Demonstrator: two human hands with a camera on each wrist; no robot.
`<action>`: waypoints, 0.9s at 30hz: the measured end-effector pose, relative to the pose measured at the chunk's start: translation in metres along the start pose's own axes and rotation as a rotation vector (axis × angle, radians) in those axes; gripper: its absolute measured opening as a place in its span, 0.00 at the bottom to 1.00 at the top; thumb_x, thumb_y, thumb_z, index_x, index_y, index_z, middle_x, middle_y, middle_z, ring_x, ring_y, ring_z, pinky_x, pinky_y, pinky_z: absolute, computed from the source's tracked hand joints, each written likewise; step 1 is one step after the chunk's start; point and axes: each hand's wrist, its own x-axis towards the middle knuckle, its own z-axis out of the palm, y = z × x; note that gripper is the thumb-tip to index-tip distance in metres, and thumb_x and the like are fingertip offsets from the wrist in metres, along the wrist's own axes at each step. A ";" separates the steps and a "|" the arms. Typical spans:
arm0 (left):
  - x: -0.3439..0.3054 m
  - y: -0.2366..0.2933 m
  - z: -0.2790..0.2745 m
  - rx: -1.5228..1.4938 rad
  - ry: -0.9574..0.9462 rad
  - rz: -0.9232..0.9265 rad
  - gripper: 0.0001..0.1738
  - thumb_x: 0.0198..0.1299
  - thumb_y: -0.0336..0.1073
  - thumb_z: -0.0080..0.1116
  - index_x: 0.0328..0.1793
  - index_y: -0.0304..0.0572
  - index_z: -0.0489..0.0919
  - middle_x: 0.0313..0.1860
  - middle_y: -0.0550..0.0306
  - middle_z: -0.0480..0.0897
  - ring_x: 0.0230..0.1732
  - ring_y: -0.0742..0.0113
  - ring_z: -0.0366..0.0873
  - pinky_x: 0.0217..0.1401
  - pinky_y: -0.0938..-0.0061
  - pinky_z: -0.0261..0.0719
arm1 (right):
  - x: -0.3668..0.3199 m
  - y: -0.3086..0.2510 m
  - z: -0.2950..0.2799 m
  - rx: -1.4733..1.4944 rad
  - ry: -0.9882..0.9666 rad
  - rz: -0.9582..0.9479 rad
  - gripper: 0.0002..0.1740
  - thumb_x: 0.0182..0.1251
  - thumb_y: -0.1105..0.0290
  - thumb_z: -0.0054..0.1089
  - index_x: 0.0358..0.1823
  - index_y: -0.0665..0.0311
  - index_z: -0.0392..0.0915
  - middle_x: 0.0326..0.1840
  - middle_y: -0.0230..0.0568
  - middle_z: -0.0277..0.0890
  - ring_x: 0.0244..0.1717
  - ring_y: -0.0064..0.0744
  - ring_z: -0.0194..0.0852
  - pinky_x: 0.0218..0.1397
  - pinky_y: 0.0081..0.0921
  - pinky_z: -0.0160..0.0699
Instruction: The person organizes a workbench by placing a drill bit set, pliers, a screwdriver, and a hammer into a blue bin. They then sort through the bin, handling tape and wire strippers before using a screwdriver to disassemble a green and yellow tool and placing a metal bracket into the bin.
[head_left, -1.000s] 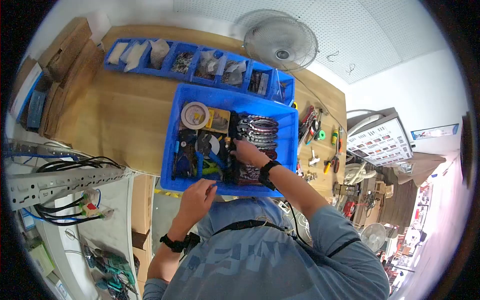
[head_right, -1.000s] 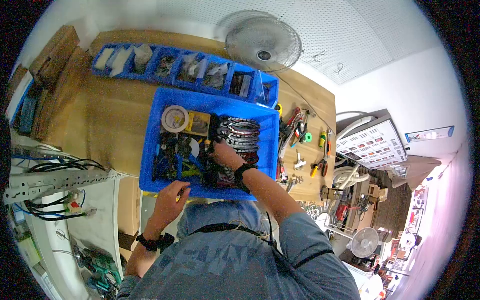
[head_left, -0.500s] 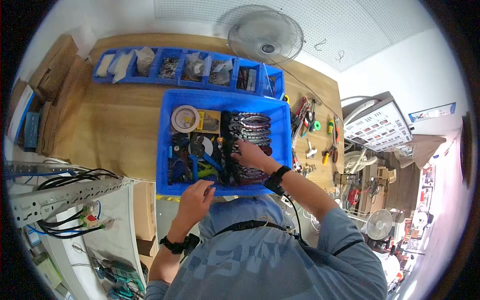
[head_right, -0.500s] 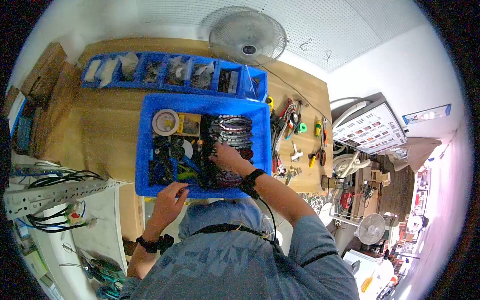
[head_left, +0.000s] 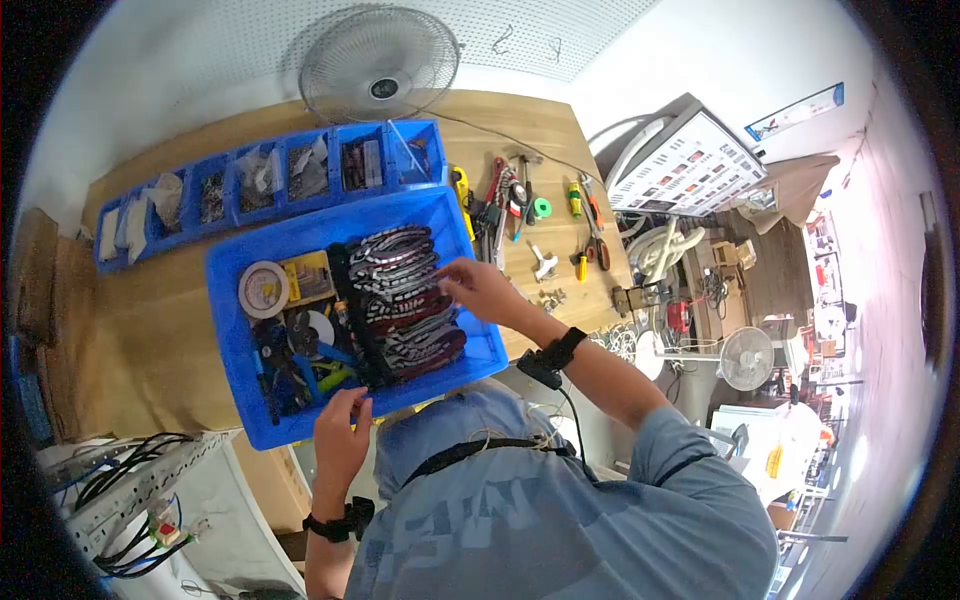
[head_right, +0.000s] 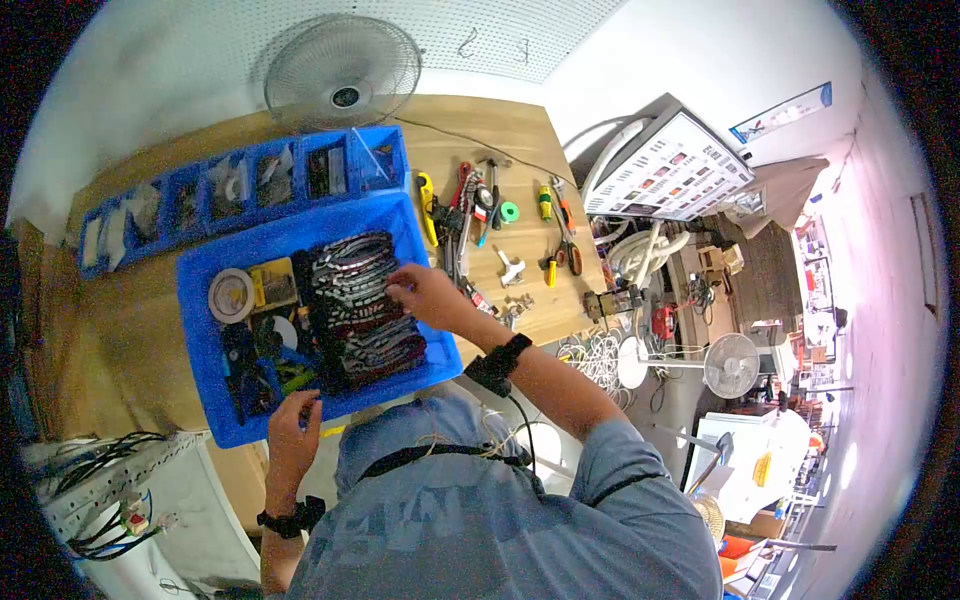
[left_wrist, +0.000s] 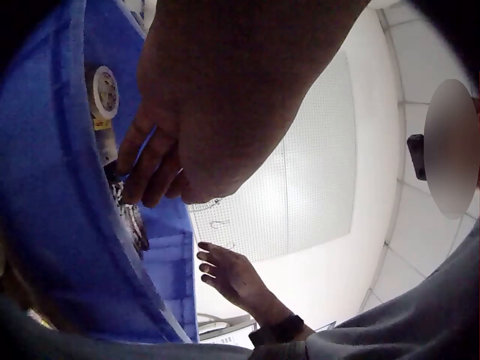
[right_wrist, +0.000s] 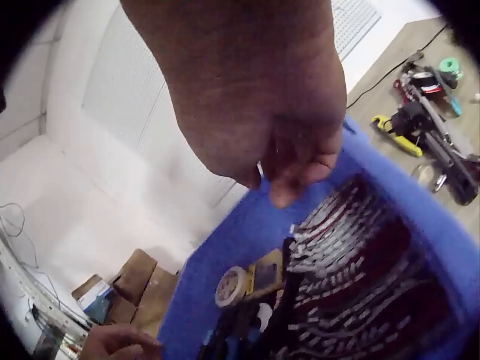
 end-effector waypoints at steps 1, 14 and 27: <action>0.004 0.004 0.004 -0.001 -0.009 -0.011 0.09 0.65 0.30 0.60 0.48 0.33 0.80 0.37 0.46 0.81 0.34 0.53 0.81 0.39 0.64 0.78 | -0.001 0.009 -0.012 0.004 0.003 -0.002 0.15 0.72 0.67 0.59 0.53 0.71 0.79 0.35 0.39 0.83 0.33 0.26 0.80 0.39 0.27 0.80; 0.062 0.093 0.091 0.097 0.022 -0.098 0.08 0.64 0.30 0.59 0.47 0.33 0.80 0.37 0.45 0.81 0.35 0.51 0.81 0.39 0.62 0.78 | 0.055 0.242 -0.142 0.627 0.262 0.522 0.17 0.69 0.64 0.61 0.50 0.71 0.80 0.40 0.39 0.81 0.36 0.31 0.85 0.25 0.25 0.75; 0.079 0.172 0.158 0.207 0.067 -0.280 0.10 0.65 0.31 0.59 0.48 0.33 0.81 0.43 0.43 0.84 0.43 0.48 0.83 0.47 0.62 0.80 | 0.131 0.334 -0.164 1.075 0.107 0.406 0.10 0.71 0.64 0.61 0.40 0.63 0.74 0.31 0.34 0.75 0.27 0.27 0.72 0.26 0.29 0.70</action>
